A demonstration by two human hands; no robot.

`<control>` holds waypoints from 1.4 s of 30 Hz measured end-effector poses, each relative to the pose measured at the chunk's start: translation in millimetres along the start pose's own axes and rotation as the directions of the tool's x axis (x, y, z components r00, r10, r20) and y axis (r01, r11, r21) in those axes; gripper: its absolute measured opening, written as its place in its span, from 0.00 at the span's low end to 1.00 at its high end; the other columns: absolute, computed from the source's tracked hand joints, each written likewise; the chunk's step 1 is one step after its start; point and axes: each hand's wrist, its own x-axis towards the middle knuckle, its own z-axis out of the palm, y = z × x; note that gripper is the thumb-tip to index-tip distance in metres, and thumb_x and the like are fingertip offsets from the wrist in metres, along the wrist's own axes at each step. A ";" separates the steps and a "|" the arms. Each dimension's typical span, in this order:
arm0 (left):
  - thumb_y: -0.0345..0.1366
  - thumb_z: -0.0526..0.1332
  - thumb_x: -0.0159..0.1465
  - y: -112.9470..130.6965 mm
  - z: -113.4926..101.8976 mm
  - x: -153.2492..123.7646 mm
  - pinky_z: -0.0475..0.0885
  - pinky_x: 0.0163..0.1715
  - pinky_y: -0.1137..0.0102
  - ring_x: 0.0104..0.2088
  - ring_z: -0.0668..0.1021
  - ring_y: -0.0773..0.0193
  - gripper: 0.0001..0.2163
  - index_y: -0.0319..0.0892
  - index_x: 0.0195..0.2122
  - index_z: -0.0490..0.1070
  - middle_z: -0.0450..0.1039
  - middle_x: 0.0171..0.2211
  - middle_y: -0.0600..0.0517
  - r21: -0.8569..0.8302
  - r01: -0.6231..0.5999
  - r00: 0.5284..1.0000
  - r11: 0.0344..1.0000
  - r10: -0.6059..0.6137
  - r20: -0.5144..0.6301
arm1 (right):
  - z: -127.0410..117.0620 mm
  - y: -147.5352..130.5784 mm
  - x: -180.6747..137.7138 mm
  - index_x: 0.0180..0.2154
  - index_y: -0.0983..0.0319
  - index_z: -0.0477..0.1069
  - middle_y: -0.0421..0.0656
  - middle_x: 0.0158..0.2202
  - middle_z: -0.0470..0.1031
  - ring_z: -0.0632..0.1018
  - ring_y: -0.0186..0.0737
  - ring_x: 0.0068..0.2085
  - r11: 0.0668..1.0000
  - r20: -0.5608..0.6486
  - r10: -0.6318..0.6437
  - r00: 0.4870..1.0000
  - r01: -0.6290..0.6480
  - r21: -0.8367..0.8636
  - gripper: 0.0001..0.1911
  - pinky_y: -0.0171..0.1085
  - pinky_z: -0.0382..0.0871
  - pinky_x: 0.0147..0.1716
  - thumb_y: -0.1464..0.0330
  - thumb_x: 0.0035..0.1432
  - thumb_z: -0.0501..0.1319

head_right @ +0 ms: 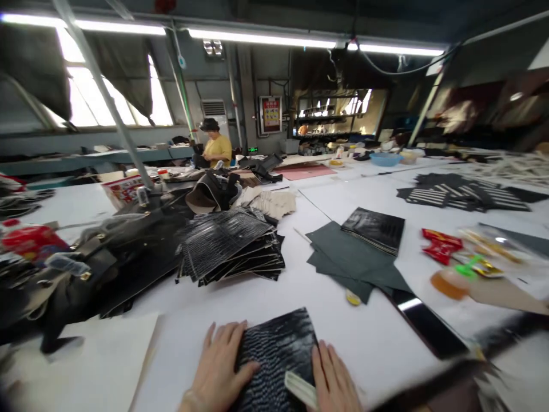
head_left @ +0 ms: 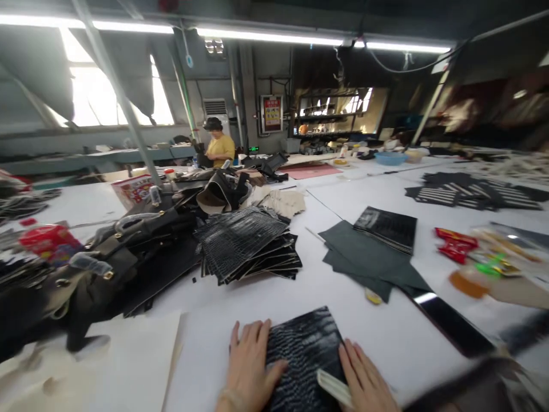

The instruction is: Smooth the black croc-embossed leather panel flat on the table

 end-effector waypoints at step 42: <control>0.59 0.49 0.58 -4.3 93.1 82.4 0.60 0.55 0.64 0.60 0.57 0.52 0.40 0.36 0.62 0.40 0.49 0.61 0.44 0.413 -0.418 0.789 0.810 0.548 -0.277 | 22.2 8.6 93.5 0.61 0.72 0.22 0.35 0.13 0.70 0.70 0.45 0.12 0.975 0.253 -0.090 0.963 0.137 -0.177 0.48 0.36 0.60 0.11 0.75 0.48 0.54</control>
